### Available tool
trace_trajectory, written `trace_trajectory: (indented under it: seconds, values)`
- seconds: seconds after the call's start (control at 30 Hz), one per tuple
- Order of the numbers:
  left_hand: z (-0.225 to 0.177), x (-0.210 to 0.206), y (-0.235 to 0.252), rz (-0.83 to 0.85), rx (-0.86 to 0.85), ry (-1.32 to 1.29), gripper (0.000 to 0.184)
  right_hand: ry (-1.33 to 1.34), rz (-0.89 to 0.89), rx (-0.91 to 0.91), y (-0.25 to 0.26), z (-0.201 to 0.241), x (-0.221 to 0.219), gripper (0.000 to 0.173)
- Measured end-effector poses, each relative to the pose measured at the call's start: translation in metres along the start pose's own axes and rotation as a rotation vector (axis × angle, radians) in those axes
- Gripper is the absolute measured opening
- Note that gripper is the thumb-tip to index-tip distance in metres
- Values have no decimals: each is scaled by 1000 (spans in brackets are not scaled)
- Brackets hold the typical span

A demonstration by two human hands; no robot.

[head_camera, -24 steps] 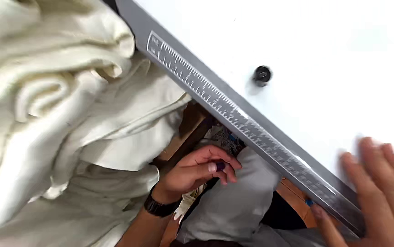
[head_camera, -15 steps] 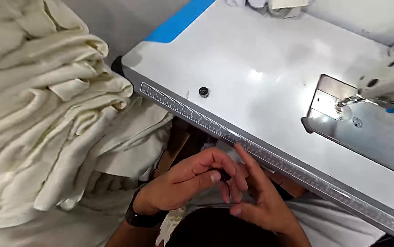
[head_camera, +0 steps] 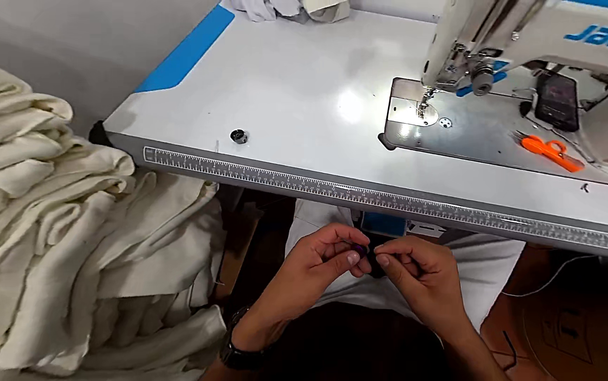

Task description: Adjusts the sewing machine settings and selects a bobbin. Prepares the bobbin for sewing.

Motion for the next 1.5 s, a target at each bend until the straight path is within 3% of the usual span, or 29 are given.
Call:
trace_trajectory:
  seconds: [0.2,0.5,0.8,1.1,1.3,1.4,1.5]
  values:
    - [6,-19,-2,40,69,-227,28,-21,-24,43,1,14,4,9]
    - [-5,-28,0,2,-101,11,32,-33,-43,78,13,16,5,13]
    - [-16,-6,22,-91,-195,298,27,-113,-64,78,45,0,11,12]
    - [-35,2,50,-98,-263,222,26,-249,-48,70,67,-13,14,13]
    - [-41,11,63,-165,-379,415,23,-512,59,222,58,-8,2,15]
    - [-43,16,67,-174,-415,564,22,-663,107,347,48,16,-4,14]
    - [-42,16,69,-104,-401,533,22,-681,60,405,57,48,8,12]
Point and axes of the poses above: each hand's wrist, its own y-axis towards the middle knuckle, its own x-axis out of the back of the hand, z = x × y, the point moved 6 cm from there along y, towards the middle knuckle, and after that the axes turned 4 degrees about -y, right-handed, at the moved point
